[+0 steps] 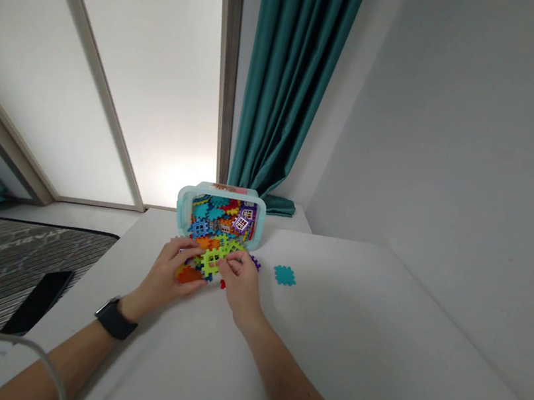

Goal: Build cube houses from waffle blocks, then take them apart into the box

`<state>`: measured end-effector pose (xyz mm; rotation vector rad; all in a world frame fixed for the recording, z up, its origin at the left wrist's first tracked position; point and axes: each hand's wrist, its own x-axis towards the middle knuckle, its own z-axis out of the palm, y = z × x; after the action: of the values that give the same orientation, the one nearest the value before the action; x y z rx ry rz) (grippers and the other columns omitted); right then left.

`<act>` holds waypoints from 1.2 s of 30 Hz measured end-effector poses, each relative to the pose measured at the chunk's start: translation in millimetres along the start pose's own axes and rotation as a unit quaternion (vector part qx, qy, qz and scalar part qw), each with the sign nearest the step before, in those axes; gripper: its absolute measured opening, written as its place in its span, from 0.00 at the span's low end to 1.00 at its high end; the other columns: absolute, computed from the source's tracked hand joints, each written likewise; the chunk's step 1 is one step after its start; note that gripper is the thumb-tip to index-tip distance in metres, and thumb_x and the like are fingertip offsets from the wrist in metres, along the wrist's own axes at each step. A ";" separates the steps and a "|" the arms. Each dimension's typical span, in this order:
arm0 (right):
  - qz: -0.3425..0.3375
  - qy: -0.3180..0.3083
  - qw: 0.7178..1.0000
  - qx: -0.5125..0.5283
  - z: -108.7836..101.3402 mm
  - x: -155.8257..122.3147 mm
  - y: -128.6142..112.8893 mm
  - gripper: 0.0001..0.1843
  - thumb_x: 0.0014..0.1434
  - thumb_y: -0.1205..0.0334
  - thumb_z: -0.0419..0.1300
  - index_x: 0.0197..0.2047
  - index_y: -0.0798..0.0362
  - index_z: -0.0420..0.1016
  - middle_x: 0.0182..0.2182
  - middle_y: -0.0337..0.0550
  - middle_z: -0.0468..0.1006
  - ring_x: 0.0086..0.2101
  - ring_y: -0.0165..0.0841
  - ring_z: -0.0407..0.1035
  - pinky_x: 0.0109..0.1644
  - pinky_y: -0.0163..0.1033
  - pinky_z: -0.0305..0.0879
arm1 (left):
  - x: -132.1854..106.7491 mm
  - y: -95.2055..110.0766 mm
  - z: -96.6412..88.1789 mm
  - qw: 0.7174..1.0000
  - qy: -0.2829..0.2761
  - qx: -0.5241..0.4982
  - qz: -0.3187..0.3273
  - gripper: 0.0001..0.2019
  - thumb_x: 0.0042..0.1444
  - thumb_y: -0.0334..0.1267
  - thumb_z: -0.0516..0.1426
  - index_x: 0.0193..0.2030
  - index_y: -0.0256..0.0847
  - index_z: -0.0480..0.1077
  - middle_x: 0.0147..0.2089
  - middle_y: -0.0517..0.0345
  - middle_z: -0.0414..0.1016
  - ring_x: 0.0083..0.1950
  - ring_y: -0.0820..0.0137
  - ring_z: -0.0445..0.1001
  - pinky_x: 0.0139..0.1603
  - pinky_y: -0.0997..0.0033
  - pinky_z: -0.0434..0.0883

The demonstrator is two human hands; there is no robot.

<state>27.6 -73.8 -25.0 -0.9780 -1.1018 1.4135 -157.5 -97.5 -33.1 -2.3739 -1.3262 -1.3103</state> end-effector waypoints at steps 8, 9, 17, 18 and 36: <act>0.001 -0.038 0.999 0.013 9.5 -6.7 -1.0 0.33 0.49 0.53 0.68 0.56 0.50 0.66 0.25 0.34 0.78 0.22 0.28 0.63 0.26 0.34 0.52 | 1.1 -5.5 -1.2 0.999 -0.008 0.040 0.008 0.22 0.58 0.40 0.63 0.58 0.44 0.67 0.54 0.46 0.69 0.55 0.56 0.70 0.54 0.51 0.72; -0.002 -0.042 0.999 0.009 8.4 -5.9 1.0 0.30 0.49 0.53 0.68 0.54 0.50 0.68 0.24 0.33 0.77 0.22 0.28 0.63 0.27 0.34 0.52 | 0.9 -6.4 -1.5 0.999 -0.013 0.044 0.012 0.22 0.59 0.40 0.62 0.60 0.44 0.66 0.54 0.46 0.69 0.56 0.56 0.69 0.54 0.51 0.72; 0.014 -0.028 0.999 -0.016 -1.8 1.7 14.5 0.17 0.50 0.48 0.68 0.34 0.52 0.73 0.29 0.38 0.77 0.29 0.31 0.67 0.33 0.37 0.59 | -1.2 -8.6 -1.5 0.999 -0.021 0.033 0.019 0.19 0.65 0.38 0.57 0.62 0.45 0.66 0.54 0.45 0.69 0.55 0.57 0.69 0.54 0.50 0.73; 0.022 -0.034 0.999 -0.018 -2.4 1.8 14.6 0.16 0.50 0.48 0.68 0.33 0.52 0.73 0.28 0.37 0.76 0.28 0.30 0.66 0.33 0.37 0.58 | -1.2 -8.5 -1.7 1.000 -0.017 0.021 0.011 0.17 0.65 0.37 0.57 0.59 0.44 0.68 0.54 0.46 0.69 0.55 0.57 0.69 0.54 0.50 0.73; 0.064 -0.078 0.992 0.076 10.5 -13.5 7.2 0.20 0.48 0.52 0.71 0.42 0.54 0.79 0.41 0.45 0.81 0.39 0.36 0.70 0.39 0.38 0.65 | 1.7 -2.6 -9.3 0.999 0.001 0.024 0.021 0.23 0.58 0.44 0.64 0.58 0.45 0.67 0.55 0.45 0.70 0.56 0.56 0.70 0.54 0.52 0.72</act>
<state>17.3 -88.7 -29.4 -0.8539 -1.0416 1.6759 -164.9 -99.2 -26.9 -2.3562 -1.2843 -1.2548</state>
